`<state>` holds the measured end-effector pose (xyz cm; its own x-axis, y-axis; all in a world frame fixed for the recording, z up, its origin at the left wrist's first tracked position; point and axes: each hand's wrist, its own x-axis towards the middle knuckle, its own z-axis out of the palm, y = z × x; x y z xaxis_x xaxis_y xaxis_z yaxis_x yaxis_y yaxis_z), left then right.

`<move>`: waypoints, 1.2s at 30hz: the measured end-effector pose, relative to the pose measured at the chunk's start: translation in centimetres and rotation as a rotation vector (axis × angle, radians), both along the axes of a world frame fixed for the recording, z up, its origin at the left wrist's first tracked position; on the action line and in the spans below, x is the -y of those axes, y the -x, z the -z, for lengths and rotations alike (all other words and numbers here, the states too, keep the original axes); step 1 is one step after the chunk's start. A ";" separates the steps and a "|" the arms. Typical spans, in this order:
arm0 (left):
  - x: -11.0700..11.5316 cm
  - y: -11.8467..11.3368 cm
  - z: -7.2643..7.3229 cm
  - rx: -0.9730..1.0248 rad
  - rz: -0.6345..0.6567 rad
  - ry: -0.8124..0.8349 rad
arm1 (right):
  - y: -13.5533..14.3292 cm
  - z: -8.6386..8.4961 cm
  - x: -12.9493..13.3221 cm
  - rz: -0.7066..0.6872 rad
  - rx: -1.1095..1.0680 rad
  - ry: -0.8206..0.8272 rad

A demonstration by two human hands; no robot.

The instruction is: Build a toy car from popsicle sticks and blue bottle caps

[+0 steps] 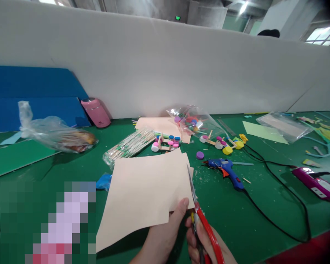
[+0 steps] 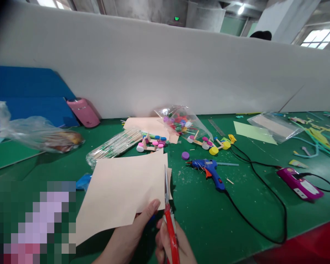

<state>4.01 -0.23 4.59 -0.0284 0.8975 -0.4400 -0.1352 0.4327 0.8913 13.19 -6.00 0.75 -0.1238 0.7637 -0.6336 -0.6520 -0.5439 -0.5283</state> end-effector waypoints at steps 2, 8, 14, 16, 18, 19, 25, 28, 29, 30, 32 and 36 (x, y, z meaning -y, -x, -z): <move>0.1 0.1 0.0 0.018 -0.002 -0.002 | -0.2 0.2 -0.1 -0.001 -0.028 0.002; 0.2 0.4 -0.1 0.057 0.136 0.059 | -1.0 1.3 -0.5 -0.096 -0.144 0.093; 0.4 0.4 -0.7 0.066 0.015 -0.006 | -0.4 1.2 -0.1 -0.008 -0.058 0.000; 0.6 0.3 -0.9 0.059 0.019 -0.017 | -0.3 1.0 0.0 -0.003 -0.085 0.014; 0.6 0.3 -1.0 0.065 0.019 -0.022 | -0.3 0.8 0.0 0.015 -0.110 0.031; 0.7 0.3 -1.0 0.075 0.007 -0.026 | -0.2 0.7 0.0 0.029 -0.115 0.037; 0.2 1.0 0.1 0.147 -0.067 0.074 | 0.0 0.0 0.2 0.010 -0.013 -0.075; -0.8 1.4 0.1 0.266 -0.171 0.032 | -0.1 -0.1 0.2 -0.042 -0.012 -0.062; -1.3 1.6 -0.2 0.330 -0.236 -0.001 | -0.2 0.1 0.2 -0.073 -0.026 -0.040; -1.8 1.7 -0.5 0.394 -0.261 -0.048 | -0.4 0.2 0.2 -0.109 -0.041 -0.017; -2.8 2.2 -1.3 0.448 -0.300 -0.118 | -0.8 0.7 0.3 -0.188 -0.060 0.017; -4.2 3.6 -2.3 0.477 -0.334 -0.164 | -2.0 1.5 0.9 -0.330 -0.036 0.058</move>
